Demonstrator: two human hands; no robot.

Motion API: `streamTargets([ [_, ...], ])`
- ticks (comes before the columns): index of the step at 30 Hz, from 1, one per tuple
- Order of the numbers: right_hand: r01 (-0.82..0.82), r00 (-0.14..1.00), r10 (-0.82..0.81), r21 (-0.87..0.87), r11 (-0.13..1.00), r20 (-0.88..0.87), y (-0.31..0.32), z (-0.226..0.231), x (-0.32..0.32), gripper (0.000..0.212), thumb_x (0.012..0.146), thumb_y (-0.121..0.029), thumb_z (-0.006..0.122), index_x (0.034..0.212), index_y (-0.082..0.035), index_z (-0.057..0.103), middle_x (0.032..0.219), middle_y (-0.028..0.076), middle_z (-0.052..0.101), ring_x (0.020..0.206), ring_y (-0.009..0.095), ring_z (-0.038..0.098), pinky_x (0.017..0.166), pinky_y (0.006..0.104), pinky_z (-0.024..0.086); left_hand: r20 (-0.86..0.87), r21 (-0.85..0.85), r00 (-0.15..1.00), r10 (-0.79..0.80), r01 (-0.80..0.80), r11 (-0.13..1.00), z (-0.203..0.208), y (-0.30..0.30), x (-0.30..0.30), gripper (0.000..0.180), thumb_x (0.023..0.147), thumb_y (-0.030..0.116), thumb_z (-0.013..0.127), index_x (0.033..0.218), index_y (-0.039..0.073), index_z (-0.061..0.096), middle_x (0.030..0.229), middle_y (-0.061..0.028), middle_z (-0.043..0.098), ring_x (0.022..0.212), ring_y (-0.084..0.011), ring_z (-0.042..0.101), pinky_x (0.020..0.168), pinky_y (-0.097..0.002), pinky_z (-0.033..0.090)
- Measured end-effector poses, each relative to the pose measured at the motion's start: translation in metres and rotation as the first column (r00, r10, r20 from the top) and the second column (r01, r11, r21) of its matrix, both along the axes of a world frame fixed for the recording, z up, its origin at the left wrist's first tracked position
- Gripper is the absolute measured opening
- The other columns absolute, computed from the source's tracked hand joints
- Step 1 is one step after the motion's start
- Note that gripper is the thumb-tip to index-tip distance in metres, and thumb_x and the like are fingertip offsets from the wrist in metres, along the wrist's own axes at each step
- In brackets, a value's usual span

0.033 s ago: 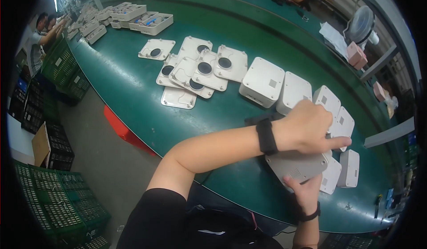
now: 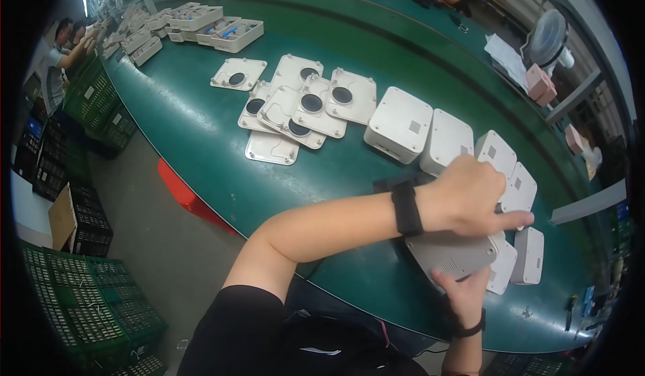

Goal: Assembling white plastic casings for electronic components on a production line.

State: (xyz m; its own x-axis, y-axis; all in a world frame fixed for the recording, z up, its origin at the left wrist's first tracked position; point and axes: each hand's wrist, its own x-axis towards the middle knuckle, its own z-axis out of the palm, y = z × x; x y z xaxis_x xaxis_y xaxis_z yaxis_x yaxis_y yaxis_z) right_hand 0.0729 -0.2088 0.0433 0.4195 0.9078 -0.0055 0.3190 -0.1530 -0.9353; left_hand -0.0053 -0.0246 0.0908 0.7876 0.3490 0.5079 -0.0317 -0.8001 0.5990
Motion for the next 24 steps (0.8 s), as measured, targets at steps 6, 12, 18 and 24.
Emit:
streamTargets([
  [6, 0.063, 0.987, -0.083, -0.144, 0.988, -0.139, -0.024, -0.003, -0.007, 0.072, 0.063, -0.002, 0.076, 0.126, 0.003, 0.04, 0.113, 0.014, 0.056, 0.101, 0.022, 0.057, 0.09, 0.035, 0.045, -0.101, -0.104, 0.992, -0.075, 0.064, 0.992, -0.011, -0.011, 0.004, 0.066, 0.087, 0.058, 0.052, 0.07, -0.004, 0.068, 0.07, -0.0247, 0.065, 0.069, -0.0385, 0.066, 0.067, -0.0436, 0.052],
  [12, 0.062, 0.924, -0.124, -0.179, 0.982, -0.361, -0.01, 0.002, -0.012, 0.082, 0.064, 0.0, 0.074, 0.135, 0.001, 0.032, 0.118, 0.015, 0.054, 0.105, 0.024, 0.057, 0.093, 0.0359, 0.045, -0.093, -0.155, 0.996, 0.008, -0.023, 0.988, -0.045, -0.008, 0.021, 0.068, 0.089, 0.056, 0.051, 0.063, -0.006, 0.064, 0.062, -0.0226, 0.062, 0.058, -0.0398, 0.063, 0.061, -0.0439, 0.052],
  [18, 0.085, 0.908, -0.09, -0.028, 0.996, -0.41, -0.007, -0.004, -0.009, 0.088, 0.071, 0.0, 0.071, 0.142, -0.002, 0.019, 0.12, 0.018, 0.053, 0.101, 0.024, 0.06, 0.088, 0.0336, 0.05, -0.233, -0.124, 0.971, 0.051, -0.082, 0.989, -0.038, 0.01, 0.014, 0.064, 0.089, 0.054, 0.051, 0.076, -0.006, 0.068, 0.07, -0.0246, 0.064, 0.07, -0.0392, 0.065, 0.068, -0.044, 0.053],
  [24, 0.042, 0.863, -0.167, -0.261, 0.964, -0.477, -0.006, 0.009, -0.007, 0.074, 0.082, -0.008, 0.063, 0.143, -0.001, 0.021, 0.119, 0.017, 0.053, 0.1, 0.023, 0.061, 0.079, 0.031, 0.054, -0.028, -0.15, 0.904, 0.426, -0.425, 0.893, 0.029, 0.123, -0.082, 0.055, 0.08, 0.053, 0.066, 0.091, -0.001, 0.068, 0.083, -0.014, 0.067, 0.075, -0.0232, 0.065, 0.068, -0.0332, 0.052],
])
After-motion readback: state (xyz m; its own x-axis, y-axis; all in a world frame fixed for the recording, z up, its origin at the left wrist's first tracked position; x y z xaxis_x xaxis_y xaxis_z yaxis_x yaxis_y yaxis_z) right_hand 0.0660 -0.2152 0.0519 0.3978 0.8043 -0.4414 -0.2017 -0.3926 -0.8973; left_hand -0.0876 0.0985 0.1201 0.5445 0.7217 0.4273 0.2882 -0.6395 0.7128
